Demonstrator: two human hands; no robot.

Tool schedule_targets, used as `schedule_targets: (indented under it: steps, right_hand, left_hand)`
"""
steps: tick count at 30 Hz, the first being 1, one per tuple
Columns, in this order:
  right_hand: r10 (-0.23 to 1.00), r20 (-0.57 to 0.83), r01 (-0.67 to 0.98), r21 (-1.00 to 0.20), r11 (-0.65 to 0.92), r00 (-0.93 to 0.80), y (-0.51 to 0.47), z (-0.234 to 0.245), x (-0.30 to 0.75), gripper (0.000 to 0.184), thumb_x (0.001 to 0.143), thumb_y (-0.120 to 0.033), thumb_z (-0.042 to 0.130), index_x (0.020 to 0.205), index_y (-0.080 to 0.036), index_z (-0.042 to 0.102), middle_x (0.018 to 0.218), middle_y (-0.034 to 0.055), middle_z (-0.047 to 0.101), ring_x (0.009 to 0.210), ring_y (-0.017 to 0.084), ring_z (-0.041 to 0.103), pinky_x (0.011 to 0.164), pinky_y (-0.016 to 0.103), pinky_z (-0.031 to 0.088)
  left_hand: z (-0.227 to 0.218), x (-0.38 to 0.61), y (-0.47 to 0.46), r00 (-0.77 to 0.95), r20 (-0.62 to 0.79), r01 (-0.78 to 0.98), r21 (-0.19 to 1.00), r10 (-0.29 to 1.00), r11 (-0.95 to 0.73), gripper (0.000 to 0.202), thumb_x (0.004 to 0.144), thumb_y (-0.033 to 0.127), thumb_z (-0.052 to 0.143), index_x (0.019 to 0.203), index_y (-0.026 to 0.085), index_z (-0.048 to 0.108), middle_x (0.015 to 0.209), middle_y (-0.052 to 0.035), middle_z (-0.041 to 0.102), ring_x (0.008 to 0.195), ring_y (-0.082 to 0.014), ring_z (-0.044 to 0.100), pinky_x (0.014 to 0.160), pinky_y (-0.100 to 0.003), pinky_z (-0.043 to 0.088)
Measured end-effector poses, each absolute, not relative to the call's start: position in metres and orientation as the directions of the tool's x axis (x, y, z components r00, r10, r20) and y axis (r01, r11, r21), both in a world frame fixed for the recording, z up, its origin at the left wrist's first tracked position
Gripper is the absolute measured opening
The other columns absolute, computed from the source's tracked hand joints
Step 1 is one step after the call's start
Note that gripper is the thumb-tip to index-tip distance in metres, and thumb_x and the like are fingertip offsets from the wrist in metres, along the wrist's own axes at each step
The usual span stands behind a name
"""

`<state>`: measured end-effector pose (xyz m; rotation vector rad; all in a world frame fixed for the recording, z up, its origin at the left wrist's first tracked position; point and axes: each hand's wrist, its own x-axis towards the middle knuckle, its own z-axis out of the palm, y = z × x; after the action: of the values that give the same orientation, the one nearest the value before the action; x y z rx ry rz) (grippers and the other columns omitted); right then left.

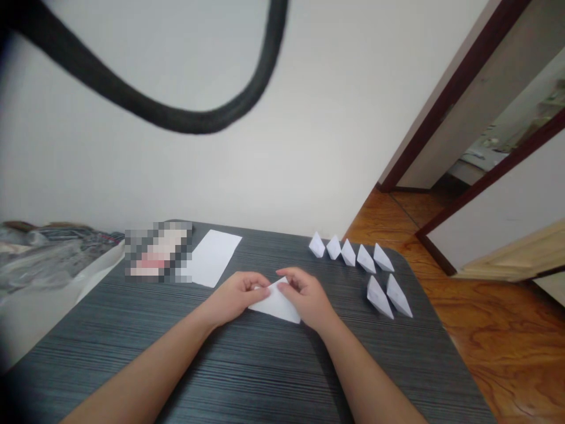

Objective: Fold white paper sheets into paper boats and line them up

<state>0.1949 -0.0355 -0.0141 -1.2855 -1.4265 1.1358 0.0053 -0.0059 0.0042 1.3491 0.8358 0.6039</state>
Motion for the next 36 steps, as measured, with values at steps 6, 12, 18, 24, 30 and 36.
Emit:
schedule_targets:
  steps: [6,12,18,24,30,36]
  right_hand:
    - [0.999,-0.020,0.184,-0.983,-0.010,-0.049,-0.034,-0.014,0.198,0.025,0.081,-0.035,0.055,0.099,-0.019,0.060,0.067,-0.0004,0.058,0.052,0.012,0.052,0.047,0.022,0.040]
    - [0.994,-0.041,0.253,-0.967,-0.014,-0.098,-0.034,-0.019,0.197,0.021,0.080,-0.035,0.056,0.092,-0.019,0.063,0.066,0.0000,0.061,0.052,0.013,0.055,0.048,0.023,0.044]
    - [0.991,-0.009,0.130,-0.991,0.009,-0.137,-0.037,-0.012,0.196,0.026,0.084,-0.031,0.051,0.108,-0.021,0.053,0.066,-0.0014,0.058,0.053,0.013,0.056,0.051,0.024,0.044]
    - [0.967,0.134,0.180,-0.968,0.175,-0.216,-0.041,-0.013,0.201,0.027,0.083,-0.028,0.053,0.110,-0.022,0.051,0.089,0.0042,0.060,0.066,0.014,0.057,0.057,0.025,0.045]
    - [0.926,0.228,0.322,-0.889,0.324,-0.301,-0.039,-0.014,0.202,0.034,0.079,-0.018,0.058,0.113,-0.025,0.054,0.116,0.0070,0.052,0.082,0.016,0.058,0.065,0.026,0.047]
    - [0.885,0.322,0.427,-0.785,0.449,-0.338,-0.034,-0.009,0.209,0.022,0.080,-0.021,0.061,0.101,-0.025,0.066,0.102,0.0056,0.059,0.086,0.018,0.057,0.074,0.030,0.046]
  left_hand:
    - [-0.003,0.005,0.000,0.445,-0.109,0.049,0.994,0.889,0.098,0.022,0.078,0.036,0.057,0.082,0.014,0.062,0.072,-0.0028,0.063,0.061,-0.0119,0.054,0.054,-0.021,0.038]
    - [-0.001,0.005,-0.001,0.531,-0.145,0.044,0.989,0.835,0.144,0.027,0.078,0.035,0.059,0.094,0.014,0.060,0.071,-0.0037,0.064,0.060,-0.0138,0.057,0.055,-0.023,0.042]
    - [0.000,0.005,-0.001,0.536,-0.114,0.071,0.993,0.837,0.090,0.022,0.080,0.033,0.056,0.087,0.013,0.062,0.071,-0.0038,0.063,0.061,-0.0133,0.057,0.056,-0.023,0.043]
    - [-0.005,0.004,0.003,0.450,-0.116,0.037,0.993,0.885,0.111,0.024,0.080,0.034,0.055,0.093,0.014,0.061,0.070,-0.0024,0.062,0.054,-0.0110,0.055,0.050,-0.021,0.040]
    - [-0.002,0.005,0.003,0.449,-0.146,0.001,0.987,0.881,0.164,0.023,0.077,0.033,0.059,0.087,0.013,0.061,0.065,-0.0002,0.059,0.050,-0.0092,0.051,0.048,-0.021,0.040]
    - [0.000,0.003,0.002,0.503,-0.128,0.023,0.991,0.855,0.135,0.024,0.081,0.034,0.055,0.091,0.013,0.061,0.067,-0.0010,0.060,0.052,-0.0094,0.052,0.048,-0.020,0.039]
